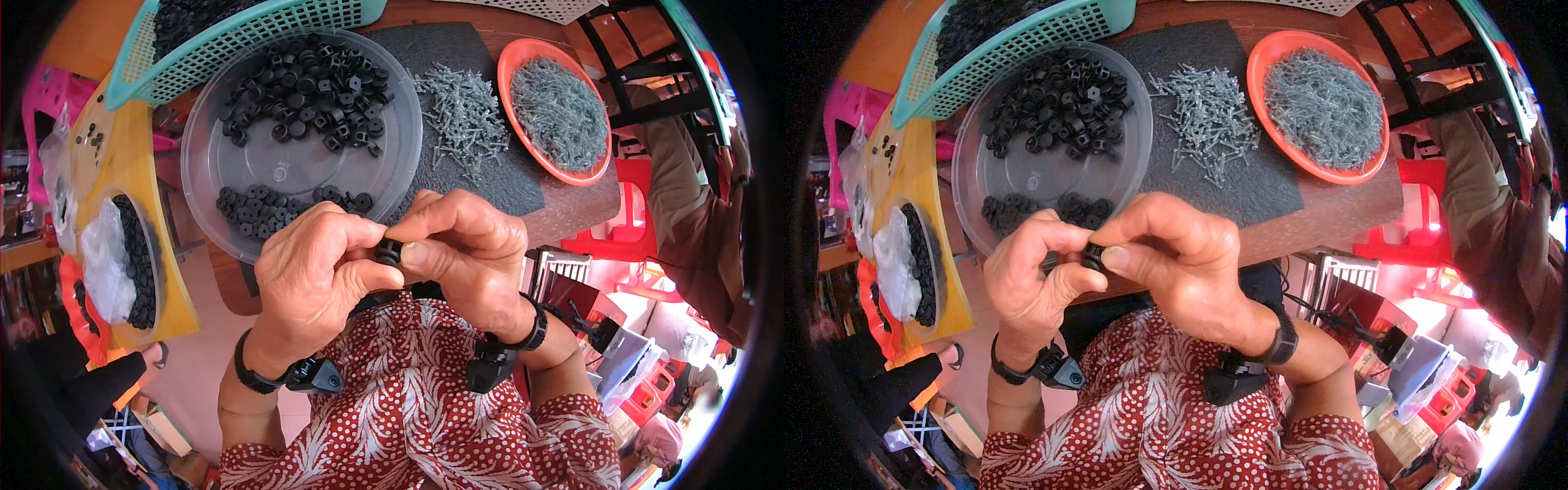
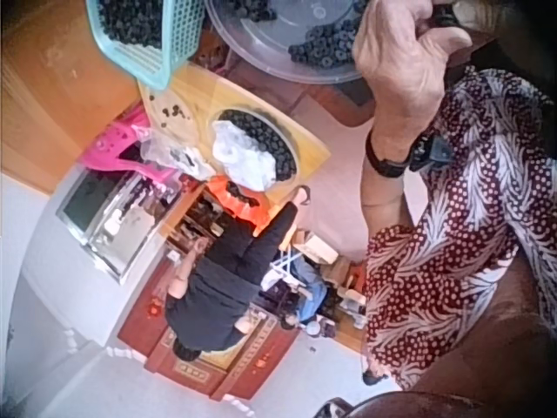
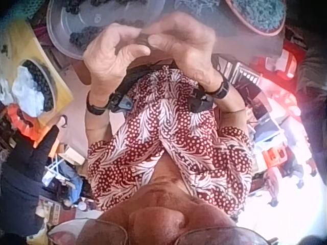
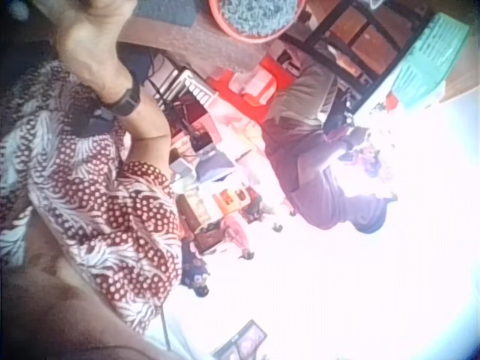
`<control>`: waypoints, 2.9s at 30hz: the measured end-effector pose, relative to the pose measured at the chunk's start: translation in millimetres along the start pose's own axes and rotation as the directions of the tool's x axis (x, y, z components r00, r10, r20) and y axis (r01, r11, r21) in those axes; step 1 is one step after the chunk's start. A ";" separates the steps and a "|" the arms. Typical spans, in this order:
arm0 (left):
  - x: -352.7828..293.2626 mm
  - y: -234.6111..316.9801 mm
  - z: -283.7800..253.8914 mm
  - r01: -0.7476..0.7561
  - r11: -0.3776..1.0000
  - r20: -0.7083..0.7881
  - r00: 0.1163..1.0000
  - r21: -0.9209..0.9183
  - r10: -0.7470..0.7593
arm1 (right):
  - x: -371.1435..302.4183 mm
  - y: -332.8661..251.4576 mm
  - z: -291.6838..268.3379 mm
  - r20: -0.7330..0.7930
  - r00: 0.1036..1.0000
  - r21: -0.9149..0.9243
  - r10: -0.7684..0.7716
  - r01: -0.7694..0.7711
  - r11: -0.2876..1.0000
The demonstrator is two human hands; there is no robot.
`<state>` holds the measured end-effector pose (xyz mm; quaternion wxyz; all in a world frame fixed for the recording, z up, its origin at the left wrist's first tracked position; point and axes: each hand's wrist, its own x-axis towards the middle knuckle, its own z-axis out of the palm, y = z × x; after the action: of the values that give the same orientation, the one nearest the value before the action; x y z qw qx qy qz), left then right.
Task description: Assembling small plastic components by hand, inserting pins into base units.
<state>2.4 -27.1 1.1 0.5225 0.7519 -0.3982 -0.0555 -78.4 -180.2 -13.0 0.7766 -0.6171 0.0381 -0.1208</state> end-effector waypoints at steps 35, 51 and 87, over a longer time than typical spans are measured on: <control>1.2 6.8 3.5 -0.197 0.948 -0.026 0.977 0.251 0.210 | -0.7 -17.3 -6.9 0.119 0.961 0.224 0.251 -0.272 0.936; 30.1 -18.6 -16.3 -0.062 0.943 0.021 0.998 0.327 0.059 | 148.5 -69.5 -112.5 -0.076 0.868 -0.775 -0.491 0.258 0.576; -2.8 -7.8 -17.4 0.485 0.711 0.043 0.839 -0.509 -0.542 | 23.7 5.2 -80.6 0.313 0.921 -0.912 -0.231 0.359 0.200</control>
<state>13.4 -11.3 1.5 0.6835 0.6728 -0.1157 -0.2583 -71.6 -261.2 -34.9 0.2069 -0.9589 -0.0569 -0.1859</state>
